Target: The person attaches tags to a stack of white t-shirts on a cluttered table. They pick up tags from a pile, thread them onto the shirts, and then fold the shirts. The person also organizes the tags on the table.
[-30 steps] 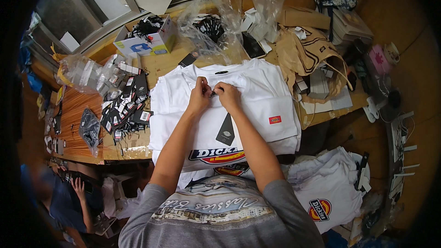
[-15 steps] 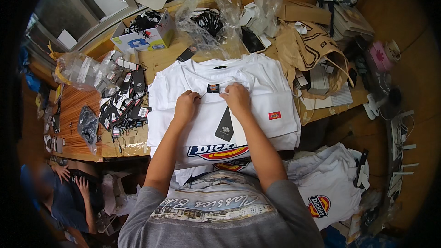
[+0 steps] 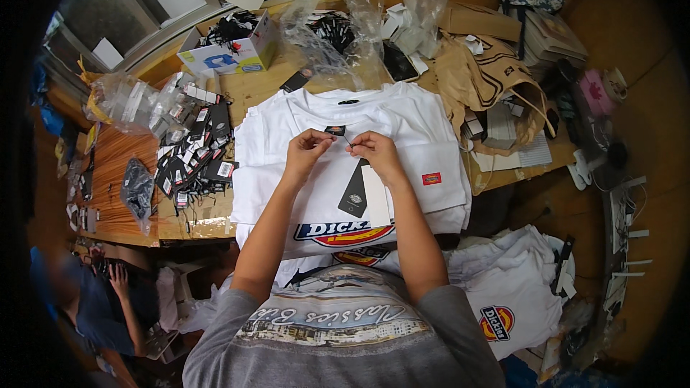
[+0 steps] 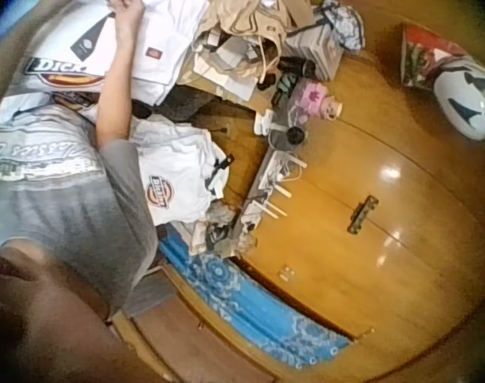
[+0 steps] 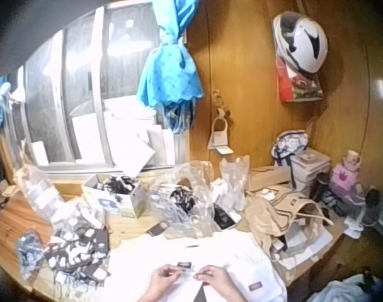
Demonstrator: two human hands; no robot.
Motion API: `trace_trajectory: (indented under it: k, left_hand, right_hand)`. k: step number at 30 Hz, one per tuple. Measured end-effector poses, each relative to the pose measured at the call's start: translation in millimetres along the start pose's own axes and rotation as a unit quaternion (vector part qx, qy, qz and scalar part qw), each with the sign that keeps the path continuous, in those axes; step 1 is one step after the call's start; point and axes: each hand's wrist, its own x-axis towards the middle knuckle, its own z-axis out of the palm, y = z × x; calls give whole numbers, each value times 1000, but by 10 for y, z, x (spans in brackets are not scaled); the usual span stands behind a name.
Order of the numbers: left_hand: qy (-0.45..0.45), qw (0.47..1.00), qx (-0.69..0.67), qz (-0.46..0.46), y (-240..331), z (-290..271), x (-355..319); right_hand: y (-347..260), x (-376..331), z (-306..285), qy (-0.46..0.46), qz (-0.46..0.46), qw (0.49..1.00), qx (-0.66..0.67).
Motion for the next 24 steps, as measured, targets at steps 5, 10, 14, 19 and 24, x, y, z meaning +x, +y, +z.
trace_trajectory:
  k: [5,10,14,19,24]
  left_hand:
    - [-62,993,104,-1,-59,50,10]
    - [-42,981,181,49,75,101,-5]
    - [-51,970,231,62,79,88,8]
    - [-56,966,249,48,70,63,22]
    - [-67,966,245,44,71,56,44]
  right_hand:
    - [89,-12,-64,9,-17,999,27]
    - [114,-25,-18,46,-28,998,-13]
    - [166,-3,59,76,-72,991,-81]
    - [159,-17,107,103,-105,977,-156]
    - [118,-42,118,110,-89,977,-157]
